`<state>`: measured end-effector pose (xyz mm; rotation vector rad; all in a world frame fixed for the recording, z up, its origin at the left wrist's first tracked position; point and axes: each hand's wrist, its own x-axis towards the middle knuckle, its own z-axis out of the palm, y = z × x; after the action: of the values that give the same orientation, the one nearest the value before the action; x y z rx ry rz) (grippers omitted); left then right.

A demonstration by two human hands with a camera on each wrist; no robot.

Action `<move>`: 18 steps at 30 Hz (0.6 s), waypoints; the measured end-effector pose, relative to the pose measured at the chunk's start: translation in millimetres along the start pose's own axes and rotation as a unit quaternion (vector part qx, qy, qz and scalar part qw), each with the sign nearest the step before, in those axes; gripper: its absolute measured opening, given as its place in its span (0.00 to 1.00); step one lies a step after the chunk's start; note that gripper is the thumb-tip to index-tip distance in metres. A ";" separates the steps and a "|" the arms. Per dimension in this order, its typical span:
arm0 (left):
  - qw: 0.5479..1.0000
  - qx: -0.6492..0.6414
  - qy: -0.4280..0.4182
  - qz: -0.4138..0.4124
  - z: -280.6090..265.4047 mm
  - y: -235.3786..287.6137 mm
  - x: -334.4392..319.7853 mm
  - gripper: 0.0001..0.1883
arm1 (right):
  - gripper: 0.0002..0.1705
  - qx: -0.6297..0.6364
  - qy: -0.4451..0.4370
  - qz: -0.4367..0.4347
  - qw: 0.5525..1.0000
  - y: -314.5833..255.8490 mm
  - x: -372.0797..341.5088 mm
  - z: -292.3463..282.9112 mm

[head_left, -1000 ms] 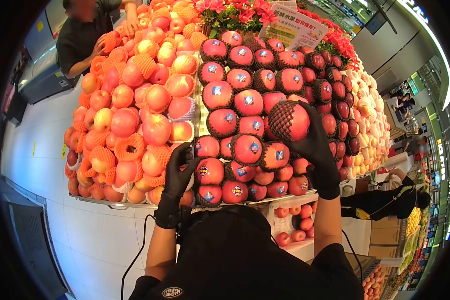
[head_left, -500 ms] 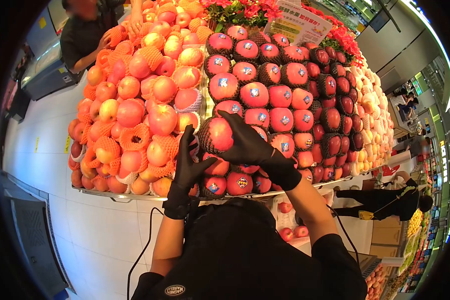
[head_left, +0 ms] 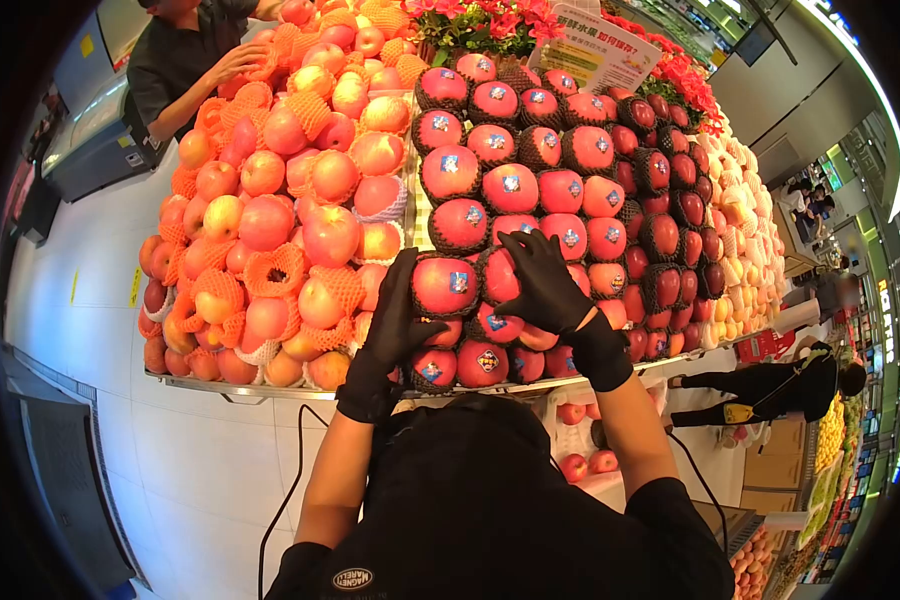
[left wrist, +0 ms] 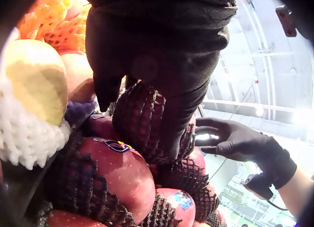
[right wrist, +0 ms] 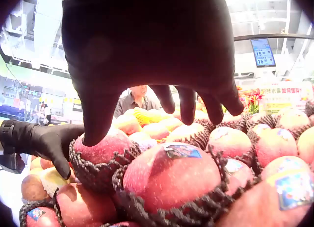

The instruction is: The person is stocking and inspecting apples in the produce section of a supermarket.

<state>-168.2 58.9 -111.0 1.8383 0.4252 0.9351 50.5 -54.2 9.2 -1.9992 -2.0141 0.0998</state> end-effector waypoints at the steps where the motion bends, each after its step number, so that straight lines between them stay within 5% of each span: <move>1: 1.000 -0.030 0.002 -0.001 1.3 -1.3 -0.8 0.55 | 0.60 0.000 0.003 0.005 1.000 4.6 -6.8 2.5; 4: 0.999 -0.032 0.005 0.005 1.0 7.0 3.0 0.54 | 0.58 0.002 0.015 0.020 1.000 8.2 -20.2 8.5; 7: 0.993 -0.068 -0.098 -0.023 -7.6 37.7 26.9 0.47 | 0.56 0.016 0.024 0.032 0.999 3.2 -24.9 10.8; 10: 0.995 -0.051 -0.082 -0.002 -8.0 38.2 27.0 0.43 | 0.55 0.028 0.034 0.032 0.999 0.6 -26.2 9.4; 13: 0.996 -0.014 -0.086 0.037 -15.2 20.0 16.5 0.53 | 0.53 0.027 0.057 0.037 0.997 4.2 -31.8 9.6; 18: 0.996 -0.063 -0.062 -0.032 -5.7 8.7 13.4 0.55 | 0.48 0.049 0.108 0.047 0.992 17.5 -46.8 9.5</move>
<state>-164.9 67.2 -96.5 1.7461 0.3382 0.7809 64.3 -98.4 -12.0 -1.9520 -1.7499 0.0028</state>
